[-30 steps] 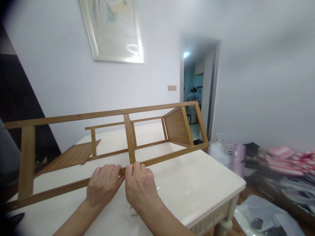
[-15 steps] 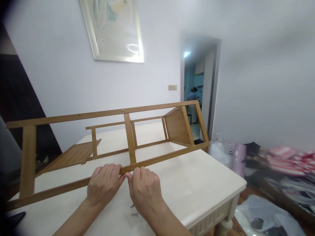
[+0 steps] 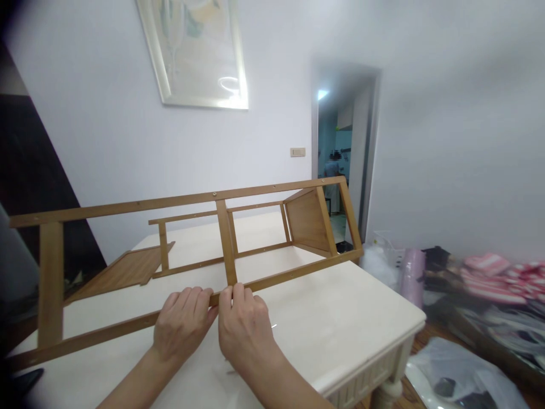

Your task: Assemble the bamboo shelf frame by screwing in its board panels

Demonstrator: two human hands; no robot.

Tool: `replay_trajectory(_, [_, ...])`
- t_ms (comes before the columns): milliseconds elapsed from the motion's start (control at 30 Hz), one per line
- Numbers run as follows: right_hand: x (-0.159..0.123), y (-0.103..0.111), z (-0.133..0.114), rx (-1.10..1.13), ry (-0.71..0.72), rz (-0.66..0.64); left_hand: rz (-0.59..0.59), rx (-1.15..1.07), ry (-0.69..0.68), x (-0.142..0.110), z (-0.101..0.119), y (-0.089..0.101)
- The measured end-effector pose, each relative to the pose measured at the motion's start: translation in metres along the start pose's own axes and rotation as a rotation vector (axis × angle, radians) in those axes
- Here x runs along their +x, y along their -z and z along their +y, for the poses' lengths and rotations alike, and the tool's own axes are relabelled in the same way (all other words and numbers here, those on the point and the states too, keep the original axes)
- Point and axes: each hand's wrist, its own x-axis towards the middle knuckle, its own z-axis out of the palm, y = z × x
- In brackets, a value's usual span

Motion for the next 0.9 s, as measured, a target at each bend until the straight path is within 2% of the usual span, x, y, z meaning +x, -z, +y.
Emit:
replay_trajectory(300, [0.003, 0.001, 0.000, -0.083, -0.018, -0.097, -0.033, 0.003, -0.001, -0.002, 0.001, 0.001])
replay_trajectory(433, [-0.001, 0.004, 0.003, -0.050, -0.017, -0.049, -0.062, 0.016, 0.015, -0.005, 0.001, -0.001])
replay_trajectory(533, [-0.018, 0.004, 0.013, -0.013, -0.036, 0.019, -0.106, 0.015, 0.022, -0.008, 0.004, -0.003])
replay_trajectory(633, [-0.046, 0.003, 0.031, -0.015, -0.127, 0.042, -0.137, 0.008, 0.016, -0.011, 0.008, -0.004])
replay_trajectory(767, [-0.081, 0.002, 0.059, 0.062, -0.255, -0.037, -0.198, -0.018, 0.024, -0.019, 0.016, -0.009])
replay_trajectory(900, [-0.097, 0.006, 0.074, 0.228, -0.298, -0.124, -0.288, -0.051, 0.041, -0.029, 0.027, -0.016])
